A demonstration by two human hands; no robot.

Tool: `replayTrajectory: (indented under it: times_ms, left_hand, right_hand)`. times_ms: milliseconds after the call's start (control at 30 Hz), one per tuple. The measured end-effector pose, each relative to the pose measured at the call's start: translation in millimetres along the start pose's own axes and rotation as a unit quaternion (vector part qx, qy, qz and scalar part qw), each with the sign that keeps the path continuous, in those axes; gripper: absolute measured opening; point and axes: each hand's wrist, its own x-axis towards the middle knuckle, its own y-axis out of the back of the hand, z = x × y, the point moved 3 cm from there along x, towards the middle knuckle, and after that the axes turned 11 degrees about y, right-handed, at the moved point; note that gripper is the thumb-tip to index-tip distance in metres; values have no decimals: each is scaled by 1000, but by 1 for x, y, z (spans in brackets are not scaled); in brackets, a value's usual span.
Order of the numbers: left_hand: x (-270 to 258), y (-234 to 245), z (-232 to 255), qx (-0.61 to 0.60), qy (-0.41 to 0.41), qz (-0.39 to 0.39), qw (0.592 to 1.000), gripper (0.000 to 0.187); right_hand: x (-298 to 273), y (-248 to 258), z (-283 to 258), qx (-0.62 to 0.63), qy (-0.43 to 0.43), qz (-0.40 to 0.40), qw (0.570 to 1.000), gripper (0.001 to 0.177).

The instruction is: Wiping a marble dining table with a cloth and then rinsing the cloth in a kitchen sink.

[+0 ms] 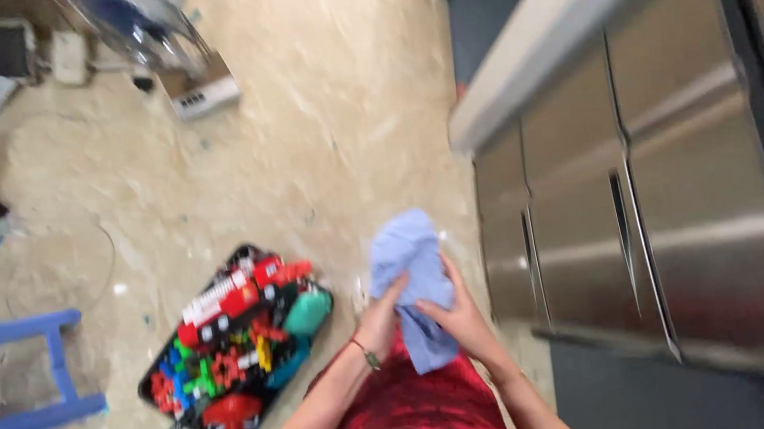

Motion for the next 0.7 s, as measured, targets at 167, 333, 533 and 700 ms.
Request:
replayTrajectory:
  times_ms: [167,333,533,700]
  left_hand:
    - [135,-44,47,130,-15,-52,990,76]
    - [177,-95,144,13,63,-252,966,49]
    - [294,-145,272,90,30,-145,985,51]
    - [377,-158,414,104,-154,-40,982,69]
  right_hand:
    - [95,58,14,123,-25,101,987,76]
    - [211,95,18,157,-44,146,976,67]
    - [414,125,-26,115,-31,117,986,56]
    - [620,114,-90,-41,59,2,997,72]
